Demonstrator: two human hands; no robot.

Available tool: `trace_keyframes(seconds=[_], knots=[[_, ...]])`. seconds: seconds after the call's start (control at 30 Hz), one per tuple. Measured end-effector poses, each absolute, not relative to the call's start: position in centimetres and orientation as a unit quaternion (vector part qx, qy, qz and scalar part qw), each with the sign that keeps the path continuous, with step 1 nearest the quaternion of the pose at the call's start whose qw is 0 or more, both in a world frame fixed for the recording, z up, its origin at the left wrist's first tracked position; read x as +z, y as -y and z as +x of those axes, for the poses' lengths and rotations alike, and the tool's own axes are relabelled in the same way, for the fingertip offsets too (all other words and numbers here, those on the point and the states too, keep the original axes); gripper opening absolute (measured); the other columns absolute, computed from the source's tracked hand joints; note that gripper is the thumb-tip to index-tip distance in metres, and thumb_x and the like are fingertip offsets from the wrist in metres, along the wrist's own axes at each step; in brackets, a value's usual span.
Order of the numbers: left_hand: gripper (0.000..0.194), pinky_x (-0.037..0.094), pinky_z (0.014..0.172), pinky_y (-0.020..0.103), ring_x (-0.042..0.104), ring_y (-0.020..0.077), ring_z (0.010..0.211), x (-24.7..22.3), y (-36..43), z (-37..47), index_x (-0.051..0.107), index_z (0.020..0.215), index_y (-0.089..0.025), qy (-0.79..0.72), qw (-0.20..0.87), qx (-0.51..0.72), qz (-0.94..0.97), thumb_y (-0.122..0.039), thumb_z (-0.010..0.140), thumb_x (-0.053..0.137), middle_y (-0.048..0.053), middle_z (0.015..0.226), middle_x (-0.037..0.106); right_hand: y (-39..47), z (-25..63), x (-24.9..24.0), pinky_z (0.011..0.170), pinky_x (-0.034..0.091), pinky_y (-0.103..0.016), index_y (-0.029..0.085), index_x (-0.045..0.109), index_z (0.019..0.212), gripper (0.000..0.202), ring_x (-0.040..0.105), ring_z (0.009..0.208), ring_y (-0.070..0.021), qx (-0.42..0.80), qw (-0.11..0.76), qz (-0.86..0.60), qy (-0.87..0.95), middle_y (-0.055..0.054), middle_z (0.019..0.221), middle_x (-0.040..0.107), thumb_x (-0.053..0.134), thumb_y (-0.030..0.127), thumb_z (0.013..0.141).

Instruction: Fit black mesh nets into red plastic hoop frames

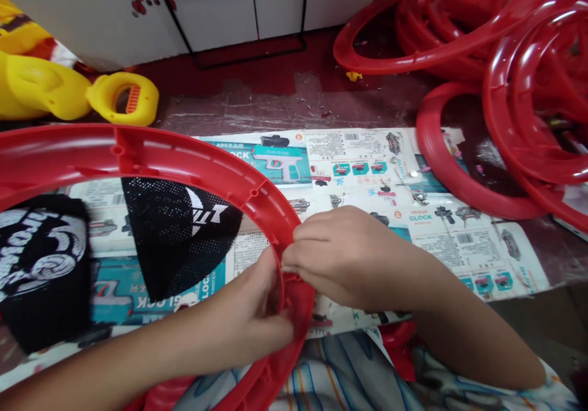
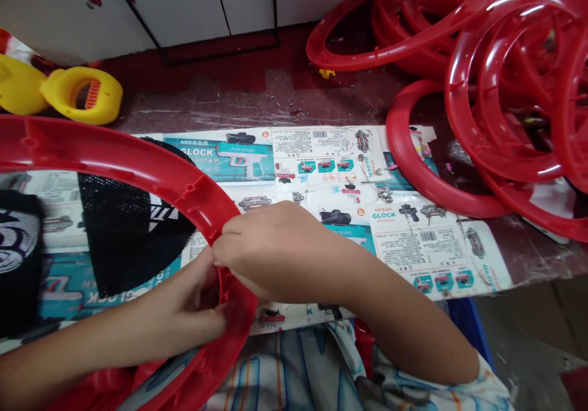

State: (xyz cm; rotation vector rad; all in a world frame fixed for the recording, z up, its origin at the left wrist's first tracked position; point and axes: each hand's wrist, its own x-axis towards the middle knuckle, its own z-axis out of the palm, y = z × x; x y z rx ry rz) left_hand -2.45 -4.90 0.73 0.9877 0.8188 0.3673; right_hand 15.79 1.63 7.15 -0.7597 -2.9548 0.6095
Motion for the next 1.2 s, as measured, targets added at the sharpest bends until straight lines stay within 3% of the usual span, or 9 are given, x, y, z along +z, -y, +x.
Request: trace_keyframes(seconds=[0.17, 0.33, 0.47, 0.63, 0.73, 0.83, 1.07, 1.2], knots=[[0.059, 0.053, 0.080, 0.030, 0.062, 0.0192, 0.096, 0.7, 4.8, -2.5, 0.038, 0.133, -0.025, -0.364, 0.798, 0.165, 0.450, -0.004, 0.079, 0.052, 0.004, 0.111, 0.063, -1.9, 16.0, 6.7, 0.059, 0.033, -0.027, 0.014, 0.065, 0.076, 0.015, 0.051, 0.068, -0.0139, 0.216, 0.010, -0.248, 0.944, -0.002, 0.074, 0.064, 0.056, 0.008, 0.086], [0.053, 0.052, 0.072, 0.026, 0.061, 0.0173, 0.090, 1.1, 4.8, -2.7, 0.039, 0.131, -0.025, -0.364, 0.796, 0.157, 0.457, -0.009, 0.083, 0.053, 0.003, 0.105, 0.062, -2.3, 16.5, 6.0, 0.064, 0.036, -0.026, 0.014, 0.067, 0.082, 0.020, 0.053, 0.074, -0.0137, 0.235, 0.068, -0.216, 0.945, -0.003, 0.081, 0.065, 0.049, 0.010, 0.091], [0.052, 0.052, 0.072, 0.025, 0.060, 0.0168, 0.088, 1.3, 4.8, -2.8, 0.041, 0.129, -0.025, -0.368, 0.784, 0.163, 0.473, -0.008, 0.082, 0.054, 0.002, 0.102, 0.061, -2.0, 16.7, 6.2, 0.059, 0.030, -0.026, 0.016, 0.065, 0.077, 0.024, 0.045, 0.066, -0.0119, 0.197, 0.091, -0.192, 0.957, 0.000, 0.074, 0.060, 0.047, 0.007, 0.089], [0.060, 0.053, 0.083, 0.032, 0.061, 0.0204, 0.101, 0.9, 4.8, -2.8, 0.040, 0.133, -0.027, -0.366, 0.785, 0.159, 0.473, -0.006, 0.078, 0.054, 0.004, 0.117, 0.061, -1.4, 16.5, 6.6, 0.056, 0.021, -0.029, 0.017, 0.057, 0.064, 0.030, 0.036, 0.060, -0.0124, 0.118, 0.070, -0.210, 0.968, 0.003, 0.064, 0.053, 0.048, 0.006, 0.089], [0.057, 0.053, 0.074, 0.029, 0.062, 0.0191, 0.092, 0.9, 4.9, -2.8, 0.041, 0.132, -0.026, -0.376, 0.794, 0.157, 0.450, -0.008, 0.079, 0.054, 0.003, 0.108, 0.063, -1.5, 16.5, 6.5, 0.055, 0.021, -0.030, 0.017, 0.060, 0.067, 0.025, 0.036, 0.061, -0.0129, 0.116, 0.075, -0.211, 0.968, 0.003, 0.065, 0.053, 0.050, 0.006, 0.088], [0.055, 0.052, 0.068, 0.027, 0.062, 0.0173, 0.086, 1.1, 4.8, -2.5, 0.040, 0.131, -0.026, -0.374, 0.801, 0.160, 0.439, -0.009, 0.082, 0.054, 0.002, 0.101, 0.062, -1.7, 16.5, 6.4, 0.054, 0.022, -0.031, 0.018, 0.061, 0.068, 0.022, 0.035, 0.059, -0.0129, 0.132, 0.075, -0.212, 0.965, 0.003, 0.064, 0.052, 0.053, 0.007, 0.085], [0.053, 0.055, 0.078, 0.029, 0.064, 0.0198, 0.099, 1.4, 4.8, -2.1, 0.042, 0.129, -0.028, -0.365, 0.808, 0.173, 0.428, -0.007, 0.082, 0.055, 0.004, 0.115, 0.063, -1.8, 16.0, 6.9, 0.061, 0.033, -0.028, 0.016, 0.063, 0.064, 0.024, 0.049, 0.064, -0.0130, 0.212, -0.012, -0.277, 0.937, -0.001, 0.068, 0.061, 0.053, 0.009, 0.085], [0.059, 0.054, 0.080, 0.027, 0.065, 0.0187, 0.101, 1.7, 4.8, -2.3, 0.044, 0.129, -0.028, -0.359, 0.799, 0.176, 0.449, -0.001, 0.078, 0.053, 0.003, 0.117, 0.064, -1.8, 15.9, 7.2, 0.061, 0.034, -0.025, 0.015, 0.066, 0.065, 0.018, 0.053, 0.067, -0.0125, 0.309, -0.001, -0.325, 0.894, -0.002, 0.069, 0.064, 0.057, 0.010, 0.080]])
